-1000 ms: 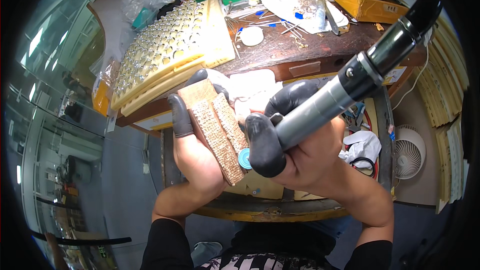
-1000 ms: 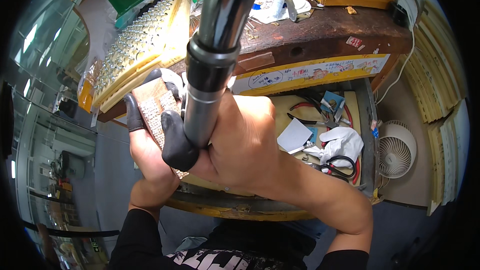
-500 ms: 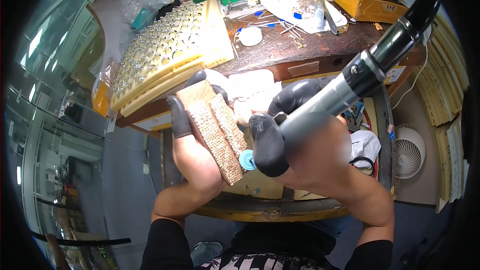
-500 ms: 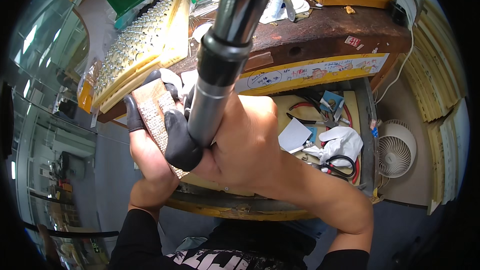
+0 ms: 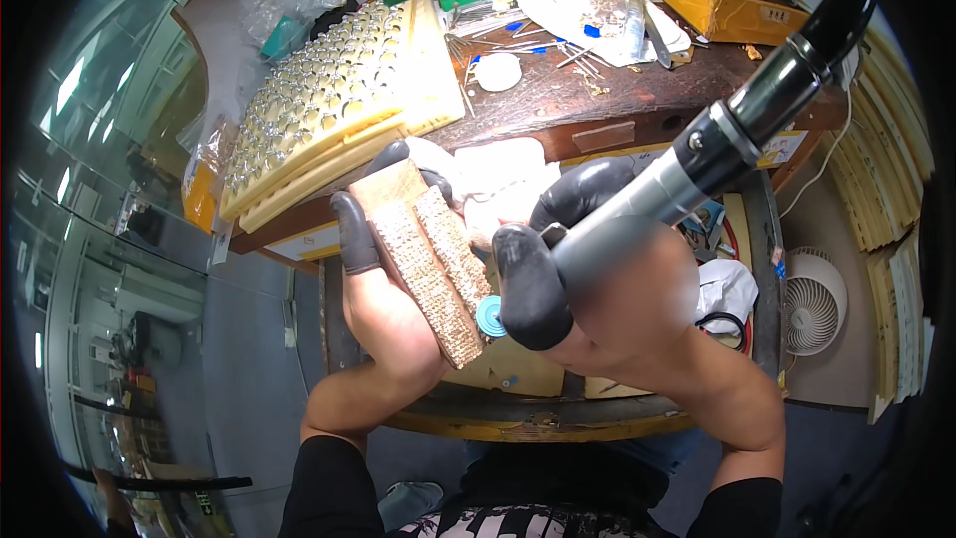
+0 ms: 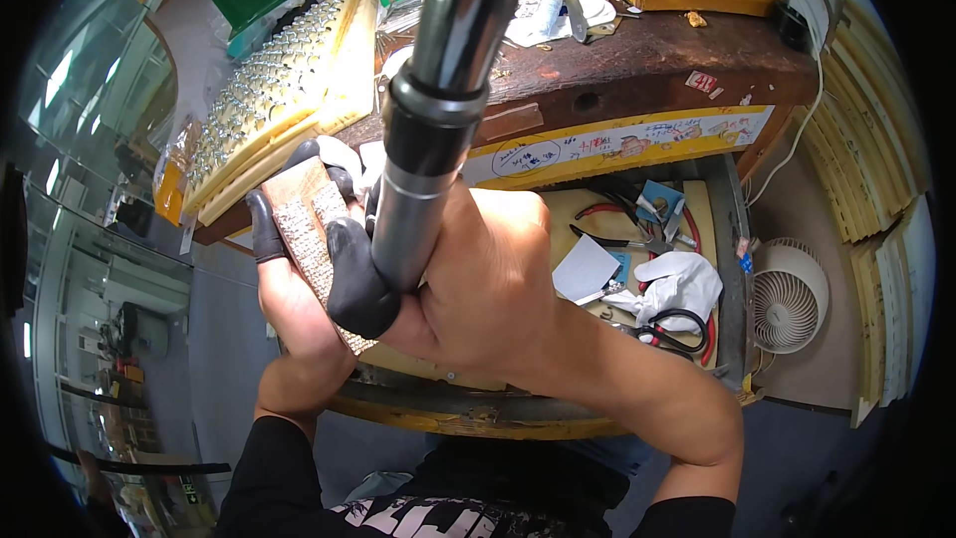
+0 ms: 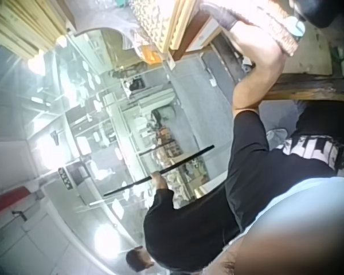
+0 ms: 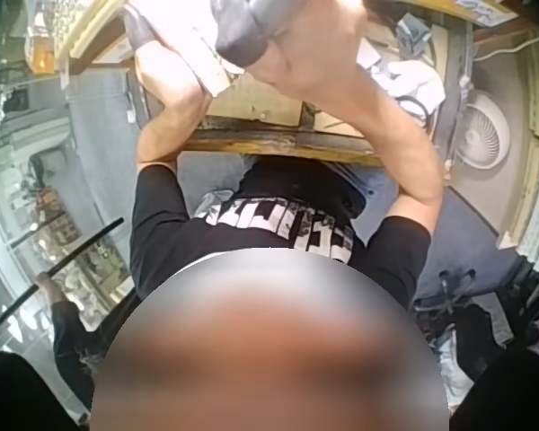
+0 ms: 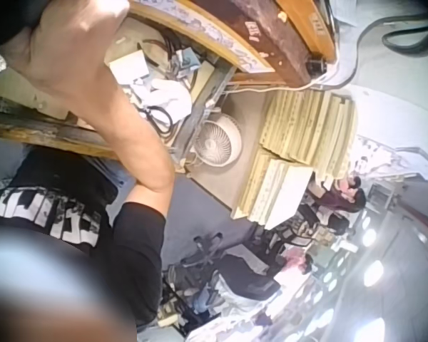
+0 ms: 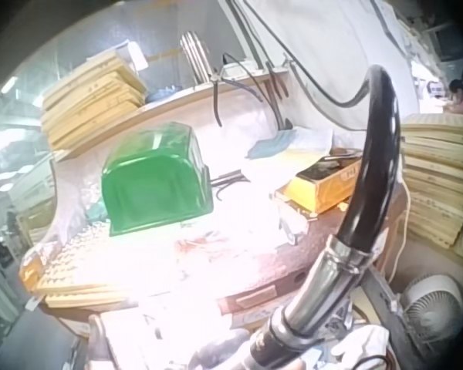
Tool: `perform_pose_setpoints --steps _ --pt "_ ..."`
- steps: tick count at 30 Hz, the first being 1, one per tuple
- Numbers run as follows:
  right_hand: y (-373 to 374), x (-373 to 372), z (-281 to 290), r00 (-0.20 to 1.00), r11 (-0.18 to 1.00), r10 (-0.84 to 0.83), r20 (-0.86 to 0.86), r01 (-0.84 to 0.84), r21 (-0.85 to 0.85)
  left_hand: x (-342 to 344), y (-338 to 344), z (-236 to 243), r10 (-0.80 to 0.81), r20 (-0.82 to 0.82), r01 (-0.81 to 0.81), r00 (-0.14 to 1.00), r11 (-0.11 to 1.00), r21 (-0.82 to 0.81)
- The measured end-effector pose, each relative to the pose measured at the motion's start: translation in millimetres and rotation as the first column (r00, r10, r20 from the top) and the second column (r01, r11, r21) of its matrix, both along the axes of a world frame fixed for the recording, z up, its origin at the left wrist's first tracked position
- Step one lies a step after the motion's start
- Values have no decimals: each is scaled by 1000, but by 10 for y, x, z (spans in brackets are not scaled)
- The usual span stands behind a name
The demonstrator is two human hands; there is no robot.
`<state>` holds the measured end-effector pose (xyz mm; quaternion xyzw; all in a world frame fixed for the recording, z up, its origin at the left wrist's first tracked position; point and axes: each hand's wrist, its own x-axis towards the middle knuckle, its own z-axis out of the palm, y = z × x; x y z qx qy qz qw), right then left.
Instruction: Polishing a jewelry component using a rotary tool.
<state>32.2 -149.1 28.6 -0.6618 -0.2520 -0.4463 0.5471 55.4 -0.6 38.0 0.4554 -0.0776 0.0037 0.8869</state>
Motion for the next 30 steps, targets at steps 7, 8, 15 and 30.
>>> perform_pose_setpoints --steps 7,8,15,30 --pt "-7 11 7 999 1000 8 31 -8 -7 25 23 -36 -32 1 32 999 999 -43" --pt "0 4 -6 1000 1000 -1 20 1 1 21 17 -28 -32 2 32 999 999 -44" --pt "11 10 3 1000 999 -20 13 20 30 -9 -37 12 32 -22 -33 999 999 -33" --pt "4 35 5 998 1000 -20 58 21 -10 -18 0 13 7 -42 -8 999 1000 -24"
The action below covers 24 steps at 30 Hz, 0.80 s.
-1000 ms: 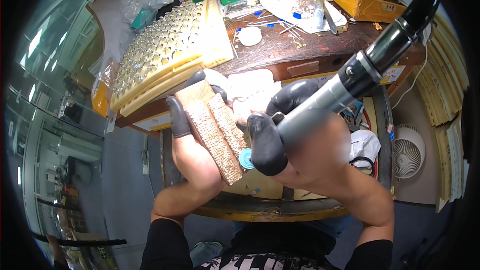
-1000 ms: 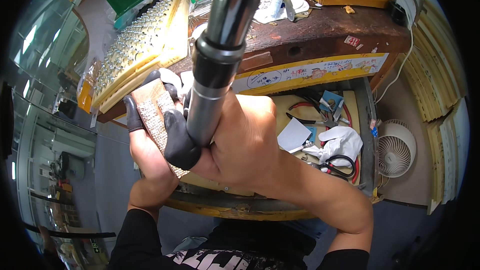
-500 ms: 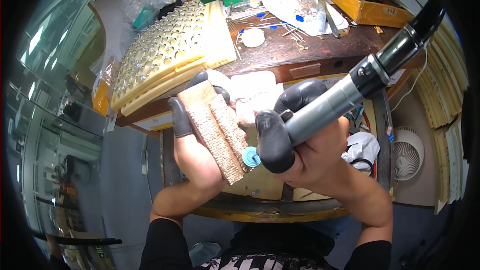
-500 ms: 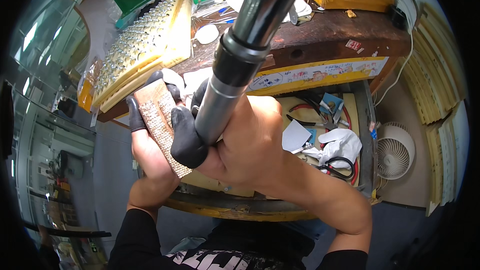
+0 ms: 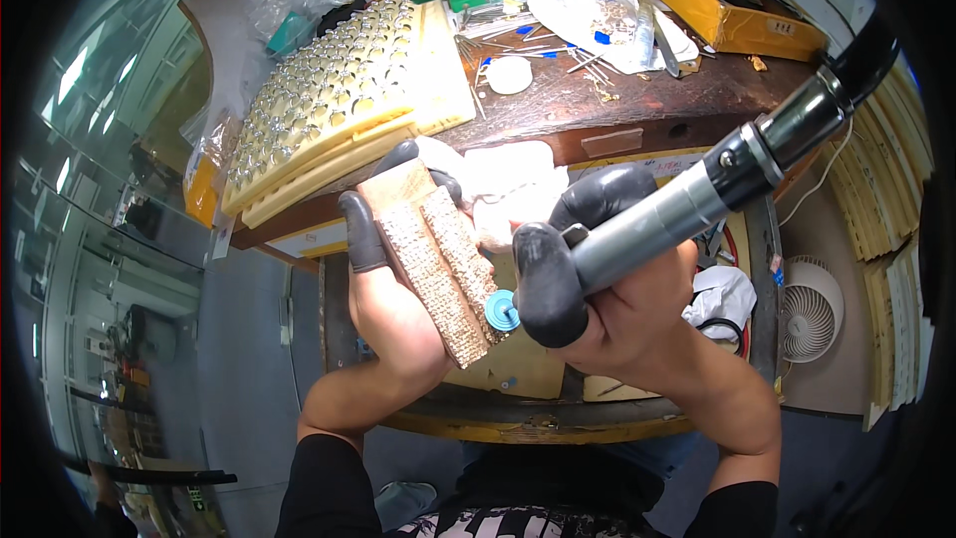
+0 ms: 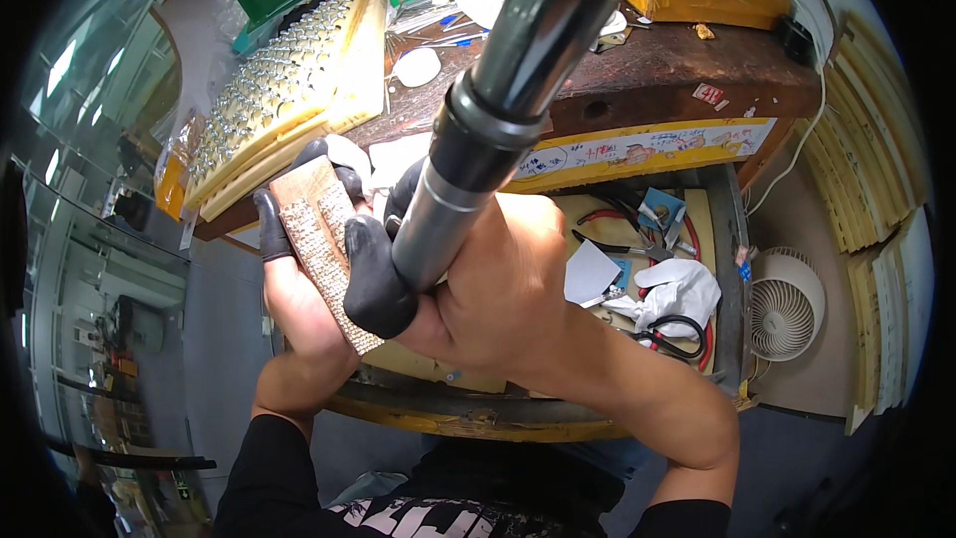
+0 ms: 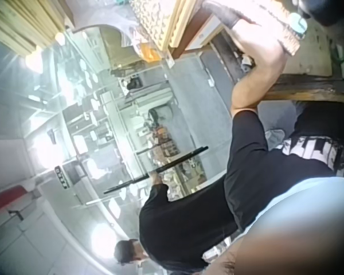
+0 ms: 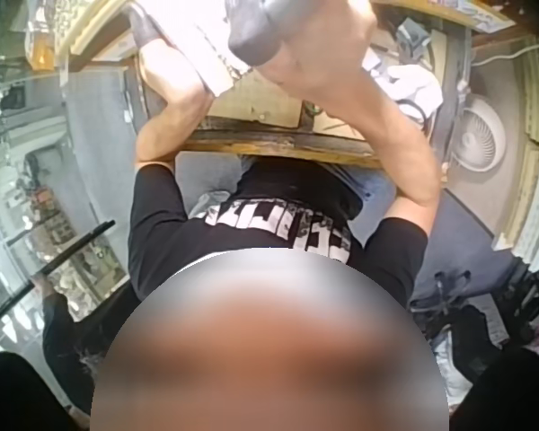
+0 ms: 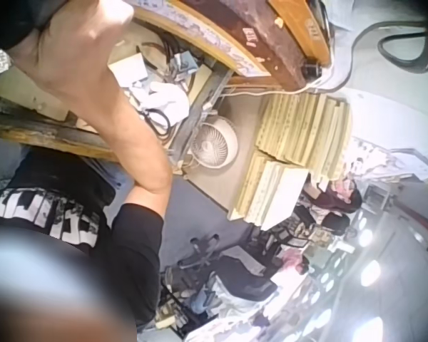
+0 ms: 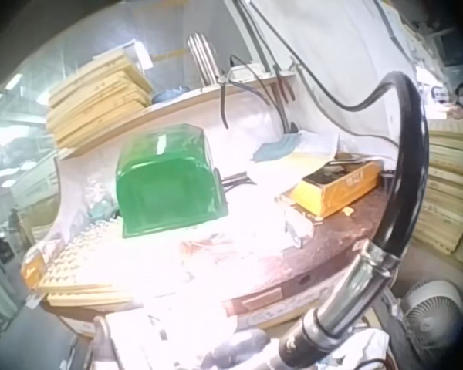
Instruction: Polishing a jewelry component using a rotary tool.
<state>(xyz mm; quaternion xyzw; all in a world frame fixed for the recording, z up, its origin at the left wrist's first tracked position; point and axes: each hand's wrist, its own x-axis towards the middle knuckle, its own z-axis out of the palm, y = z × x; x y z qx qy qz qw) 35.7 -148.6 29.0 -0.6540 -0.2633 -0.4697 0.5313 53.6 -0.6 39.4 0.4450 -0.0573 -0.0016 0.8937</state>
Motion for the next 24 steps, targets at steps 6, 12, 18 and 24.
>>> perform_pose_setpoints --steps 6,12,18,24 --pt "0 -6 -4 1000 1000 -11 -14 11 6 -3 -40 13 15 0 -15 1000 1000 -9" --pt "-40 -19 -3 998 1000 25 -61 -23 21 26 5 -29 17 -7 -17 1000 1000 -25" --pt "-4 11 -20 1000 999 1 -15 0 33 41 27 -49 -10 -1 10 1000 999 -33" --pt "2 14 -26 1000 1000 -5 -1 5 29 43 37 -49 -30 -4 30 1000 1000 -3"
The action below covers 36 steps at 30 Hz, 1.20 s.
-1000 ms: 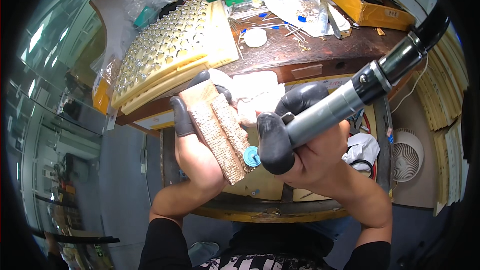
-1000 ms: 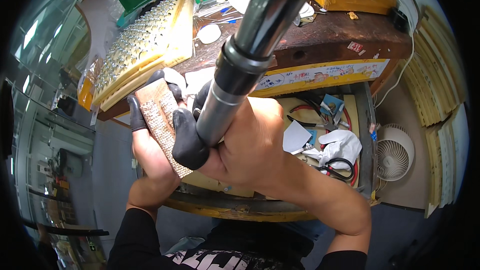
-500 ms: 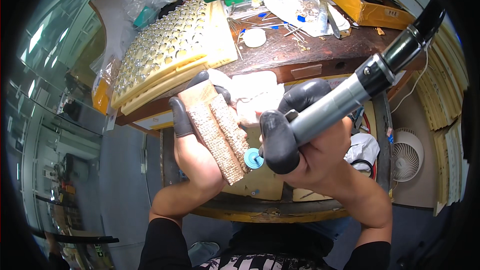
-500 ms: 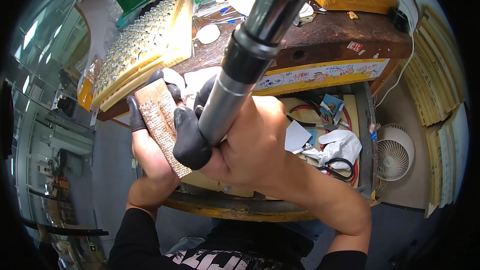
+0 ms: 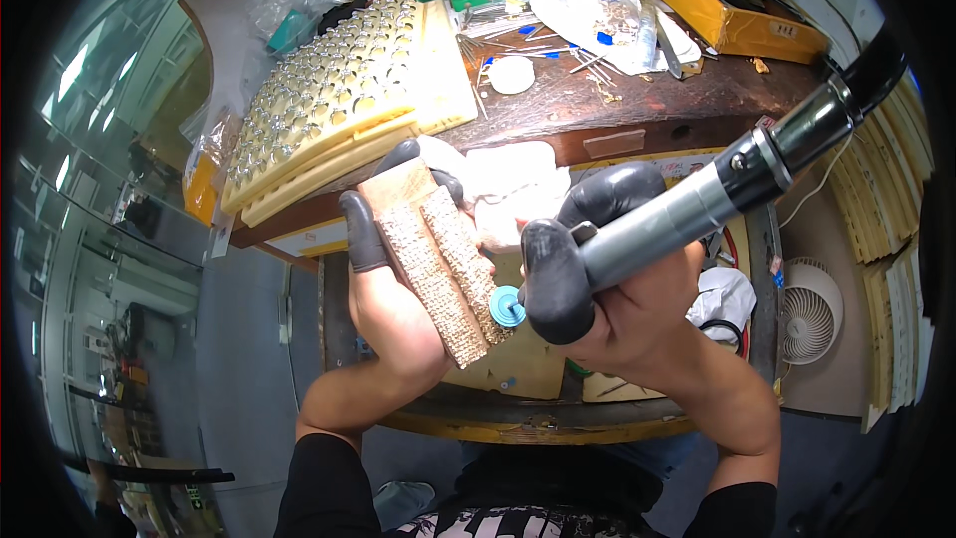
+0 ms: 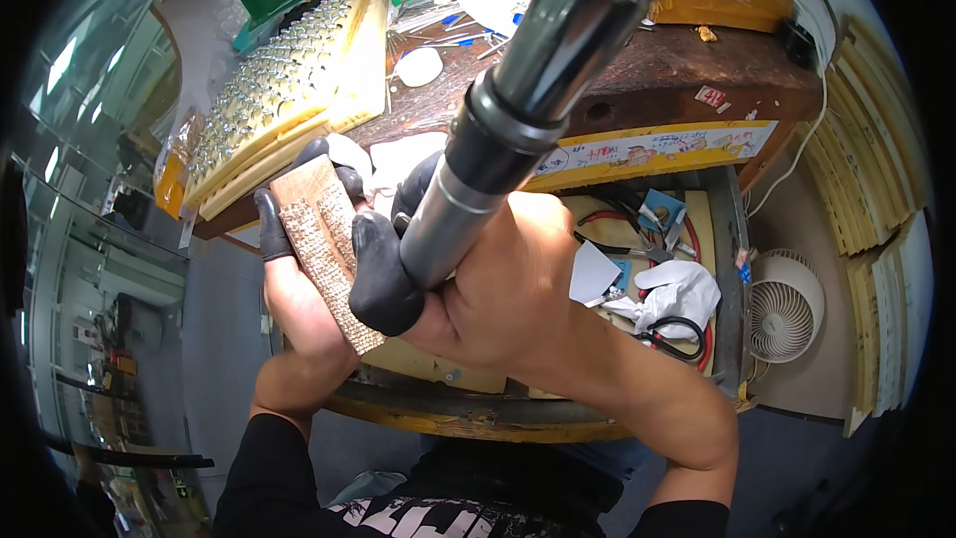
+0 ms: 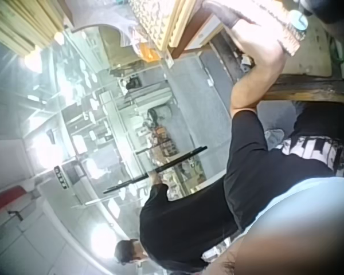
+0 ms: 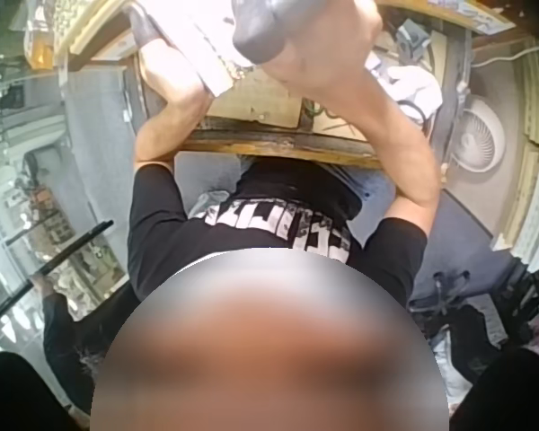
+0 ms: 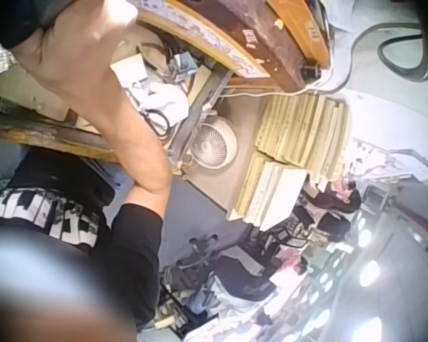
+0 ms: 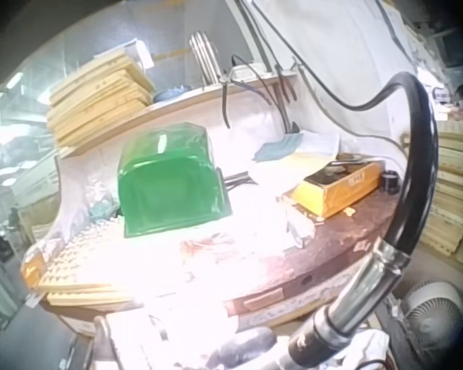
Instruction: Polishing a jewelry component using a rotary tool.
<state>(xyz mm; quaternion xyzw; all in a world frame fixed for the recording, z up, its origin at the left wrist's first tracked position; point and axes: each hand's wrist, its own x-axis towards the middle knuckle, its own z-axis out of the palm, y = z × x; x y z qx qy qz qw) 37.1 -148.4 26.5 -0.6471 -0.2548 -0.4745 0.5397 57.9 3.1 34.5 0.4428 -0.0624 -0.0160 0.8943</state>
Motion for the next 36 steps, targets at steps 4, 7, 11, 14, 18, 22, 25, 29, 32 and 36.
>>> perform_pose_setpoints --steps 4,7,11,14,18,22,25,29,32,36 --pt "-4 6 -2 1000 1000 9 8 -9 0 -7 -1 7 -7 -17 6 1000 999 -34" --pt "-5 2 7 1000 1000 8 2 -8 1 -2 16 -5 -37 -7 37 999 998 -49" --pt "-5 -12 10 1000 1000 16 -18 -15 6 -15 -28 18 8 -20 -9 1000 999 -36" --pt "-4 8 2 1000 1000 6 -14 -6 9 -11 -45 18 43 -6 -43 999 996 -79" --pt "-13 -53 39 996 1000 0 -93 2 21 -14 2 10 18 5 -18 1000 1000 2" --pt "-10 -27 15 998 1000 21 -52 -20 17 4 20 -24 22 -7 -22 1000 1000 21" --pt "1 -29 17 995 999 27 -101 -22 48 1 23 -18 -17 -1 17 1000 1000 -9" --pt "-17 -8 -3 999 1000 20 -39 -20 1 -12 -3 8 -57 -5 57 998 995 -76" --pt "-18 -14 6 999 1000 19 -47 -19 -6 -14 -12 10 17 -27 -19 999 999 -48" --pt "-23 4 7 1000 1000 3 -17 -3 -19 -14 10 1 2 -37 -3 999 999 -36"
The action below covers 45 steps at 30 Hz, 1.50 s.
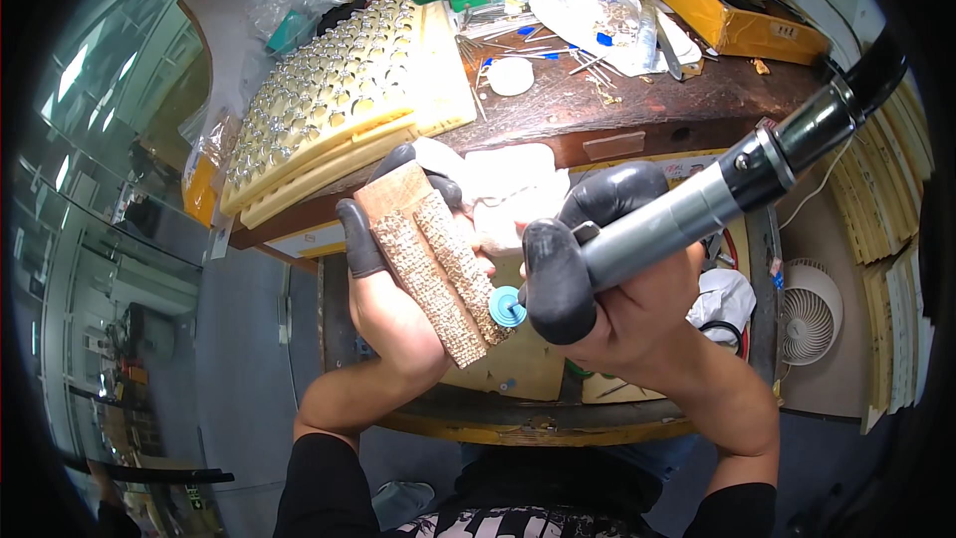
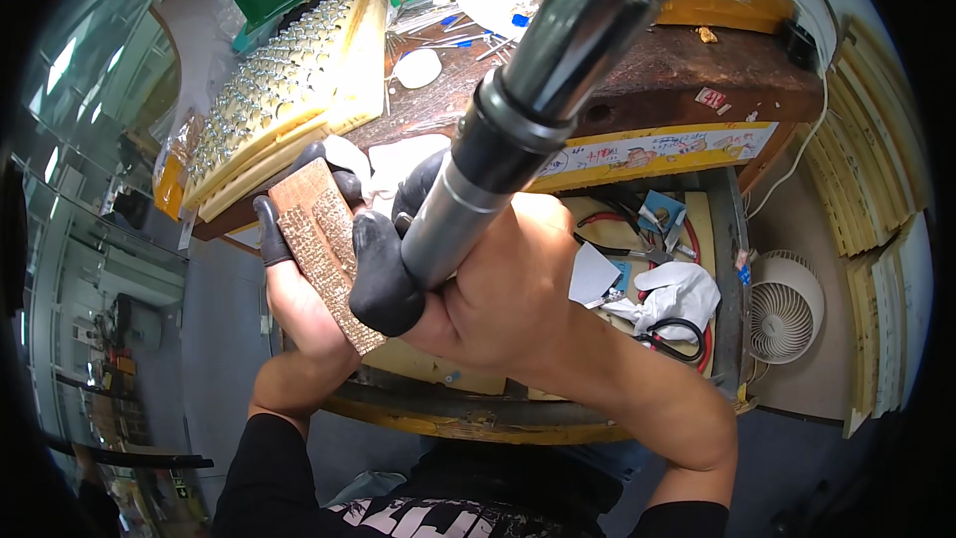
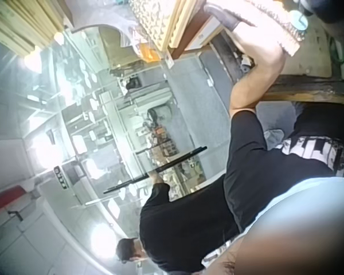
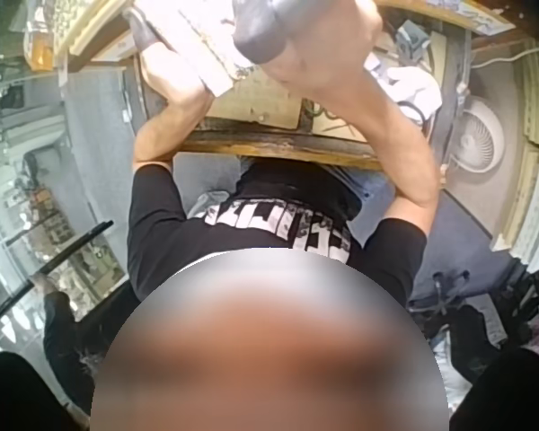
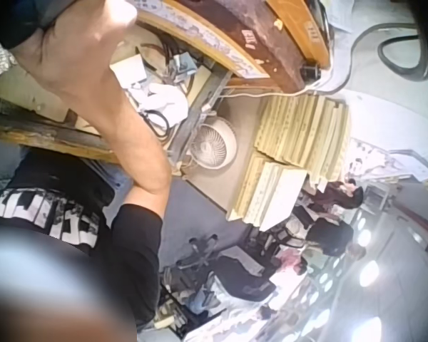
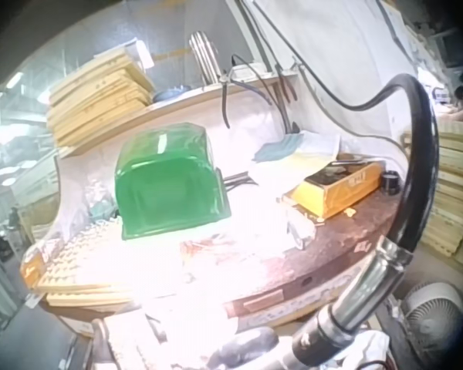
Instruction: Polishing a jewelry component using a rotary tool.
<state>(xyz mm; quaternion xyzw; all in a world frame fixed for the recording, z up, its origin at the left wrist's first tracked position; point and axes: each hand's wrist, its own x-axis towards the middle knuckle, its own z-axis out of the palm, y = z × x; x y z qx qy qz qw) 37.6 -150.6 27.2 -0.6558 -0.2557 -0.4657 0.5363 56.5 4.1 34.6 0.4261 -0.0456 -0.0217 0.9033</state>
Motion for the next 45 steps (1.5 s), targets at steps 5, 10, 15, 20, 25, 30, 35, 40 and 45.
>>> perform_pose_setpoints --steps 5,10,15,20,25,30,35,40,45 --pt "7 -14 5 1000 1000 14 -23 -14 18 0 -1 6 5 2 -5 1000 1000 6" --pt "1 -7 9 1000 1000 -1 -22 1 12 -3 -4 14 -34 1 34 999 999 -25" --pt "15 -1 11 1000 999 -1 2 1 33 -6 -4 4 -10 -9 10 1000 1000 29" --pt "26 19 7 999 999 -23 43 22 27 -9 -5 20 11 -7 -11 1000 999 46" --pt "2 5 18 999 999 -23 34 24 -24 -2 10 11 -16 -12 16 1000 1000 20" --pt "5 2 22 999 1000 -13 30 13 2 -11 4 21 -6 0 6 1000 999 37" --pt "0 -8 19 1000 1000 -3 13 3 10 -13 -7 32 -53 -3 53 999 998 -45" --pt "10 -4 9 1000 1000 -11 16 11 14 -8 -5 26 -9 14 9 1000 1000 15" --pt "11 -14 14 1000 1000 -10 -1 10 13 -8 10 33 -24 4 24 1000 1000 2"
